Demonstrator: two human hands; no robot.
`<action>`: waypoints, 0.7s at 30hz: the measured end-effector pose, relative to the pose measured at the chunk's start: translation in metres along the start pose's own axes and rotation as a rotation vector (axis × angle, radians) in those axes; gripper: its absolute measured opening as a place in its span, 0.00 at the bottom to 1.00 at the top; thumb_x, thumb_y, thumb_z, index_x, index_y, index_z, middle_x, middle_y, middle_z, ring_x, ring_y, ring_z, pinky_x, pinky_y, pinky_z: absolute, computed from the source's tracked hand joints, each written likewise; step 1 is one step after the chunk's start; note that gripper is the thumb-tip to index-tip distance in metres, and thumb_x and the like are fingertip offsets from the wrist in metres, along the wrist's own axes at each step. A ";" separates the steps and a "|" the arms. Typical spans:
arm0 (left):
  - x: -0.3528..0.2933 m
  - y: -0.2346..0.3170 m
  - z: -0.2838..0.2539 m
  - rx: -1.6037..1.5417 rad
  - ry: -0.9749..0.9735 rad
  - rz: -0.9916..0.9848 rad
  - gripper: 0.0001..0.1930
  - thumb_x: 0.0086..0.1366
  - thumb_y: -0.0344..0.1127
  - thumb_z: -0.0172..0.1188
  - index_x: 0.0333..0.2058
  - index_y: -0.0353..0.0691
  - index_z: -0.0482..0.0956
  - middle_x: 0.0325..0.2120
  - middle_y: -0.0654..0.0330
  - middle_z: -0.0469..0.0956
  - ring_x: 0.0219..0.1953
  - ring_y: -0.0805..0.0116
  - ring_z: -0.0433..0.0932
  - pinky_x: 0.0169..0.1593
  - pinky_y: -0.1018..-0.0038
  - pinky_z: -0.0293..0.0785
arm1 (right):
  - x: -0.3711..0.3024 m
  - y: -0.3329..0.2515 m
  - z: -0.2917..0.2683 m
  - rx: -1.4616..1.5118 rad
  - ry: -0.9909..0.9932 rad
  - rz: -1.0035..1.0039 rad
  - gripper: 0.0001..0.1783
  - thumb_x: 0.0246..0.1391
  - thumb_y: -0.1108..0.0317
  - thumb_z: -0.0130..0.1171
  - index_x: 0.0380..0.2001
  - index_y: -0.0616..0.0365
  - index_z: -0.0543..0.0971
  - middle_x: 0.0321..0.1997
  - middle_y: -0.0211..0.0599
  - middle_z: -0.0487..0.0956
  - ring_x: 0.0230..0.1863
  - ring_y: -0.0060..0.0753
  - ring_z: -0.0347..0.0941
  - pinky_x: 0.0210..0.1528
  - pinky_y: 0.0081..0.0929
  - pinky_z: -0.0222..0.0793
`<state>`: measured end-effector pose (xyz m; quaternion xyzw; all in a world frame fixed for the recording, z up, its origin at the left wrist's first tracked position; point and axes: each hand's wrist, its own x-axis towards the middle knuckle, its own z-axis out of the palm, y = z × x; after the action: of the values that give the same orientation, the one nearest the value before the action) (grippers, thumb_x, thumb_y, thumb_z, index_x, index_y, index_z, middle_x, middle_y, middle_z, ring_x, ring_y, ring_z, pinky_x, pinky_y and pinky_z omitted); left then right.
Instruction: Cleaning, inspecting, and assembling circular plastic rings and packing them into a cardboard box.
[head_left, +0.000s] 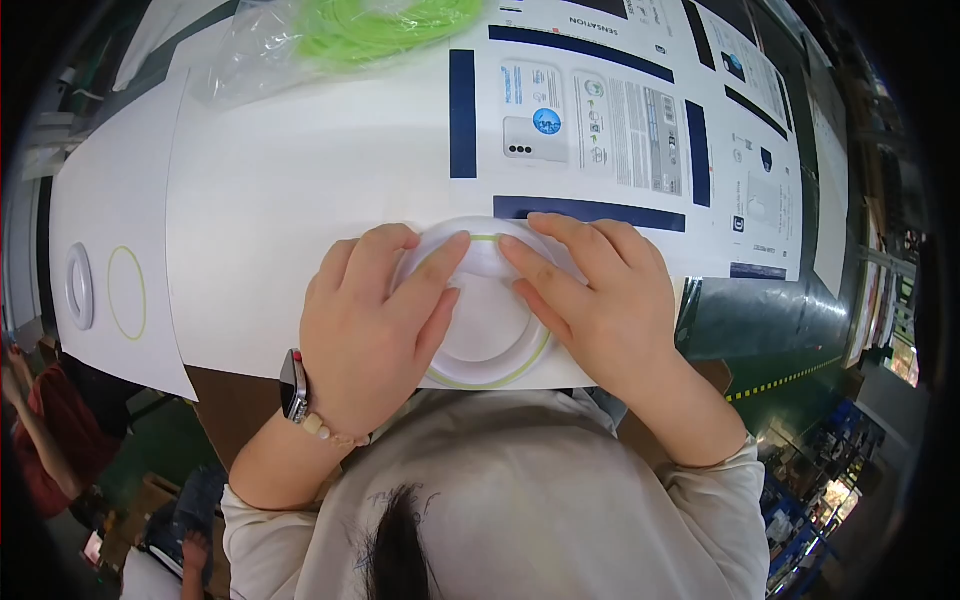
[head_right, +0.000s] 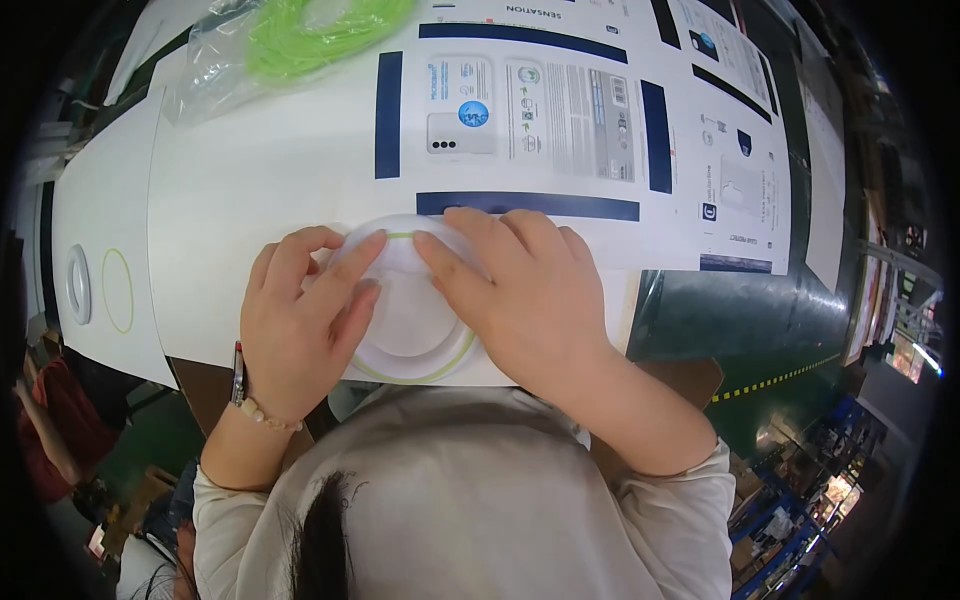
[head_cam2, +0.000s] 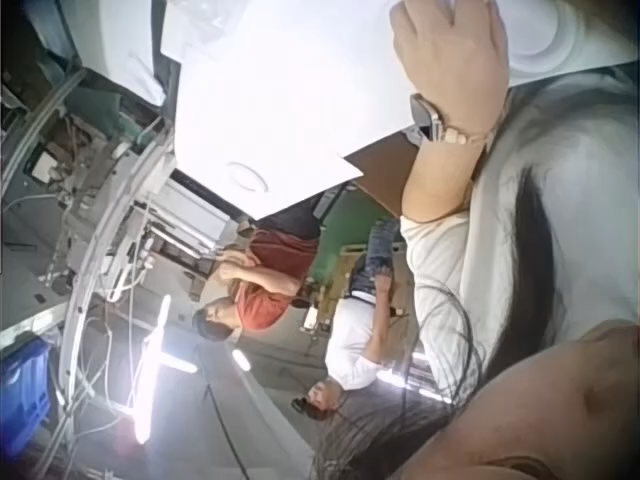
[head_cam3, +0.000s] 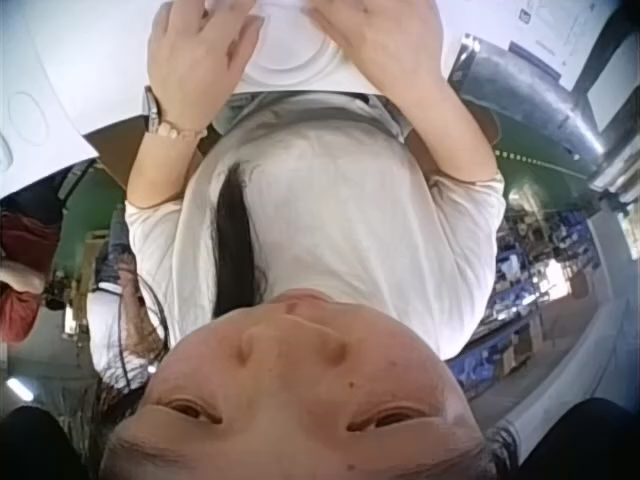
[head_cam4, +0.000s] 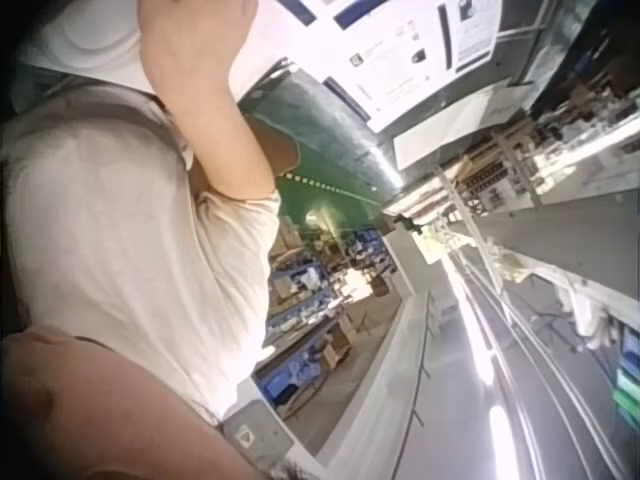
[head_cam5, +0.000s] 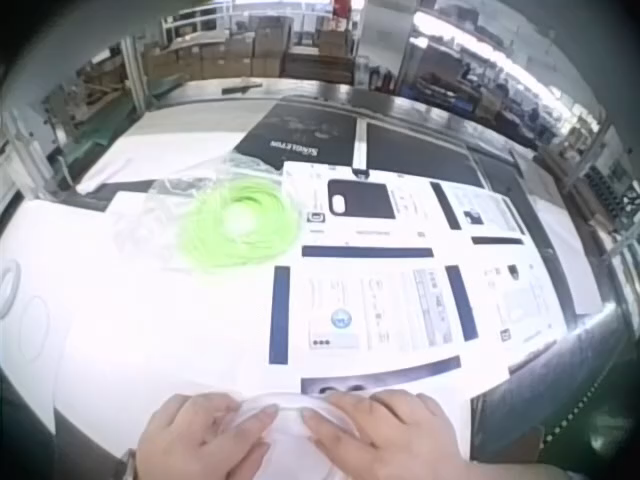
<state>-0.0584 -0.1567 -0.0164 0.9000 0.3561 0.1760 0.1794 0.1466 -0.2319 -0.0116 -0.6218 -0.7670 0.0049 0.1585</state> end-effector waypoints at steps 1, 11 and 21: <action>0.001 0.001 0.000 0.001 0.001 0.002 0.20 0.52 0.32 0.65 0.47 0.49 0.81 0.40 0.58 0.74 0.36 0.60 0.73 0.39 0.67 0.72 | 0.000 0.000 -0.001 0.001 -0.001 0.001 0.25 0.36 0.67 0.69 0.44 0.44 0.83 0.48 0.28 0.78 0.39 0.35 0.71 0.39 0.28 0.68; -0.002 -0.007 0.000 0.002 0.060 -0.001 0.18 0.52 0.30 0.66 0.44 0.44 0.80 0.37 0.57 0.75 0.35 0.58 0.74 0.38 0.66 0.72 | 0.002 0.001 -0.004 0.111 0.006 0.101 0.19 0.33 0.67 0.72 0.35 0.49 0.82 0.39 0.29 0.77 0.35 0.35 0.73 0.35 0.29 0.69; 0.000 -0.002 -0.013 -0.164 0.005 -0.329 0.09 0.55 0.30 0.65 0.35 0.39 0.78 0.28 0.57 0.76 0.26 0.62 0.75 0.30 0.70 0.72 | -0.009 -0.026 -0.010 0.371 -0.217 -0.116 0.17 0.33 0.62 0.71 0.32 0.47 0.80 0.34 0.27 0.72 0.32 0.32 0.69 0.32 0.29 0.68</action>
<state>-0.0654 -0.1526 -0.0058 0.8117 0.4833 0.1751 0.2774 0.1265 -0.2487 0.0012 -0.5326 -0.8000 0.2037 0.1867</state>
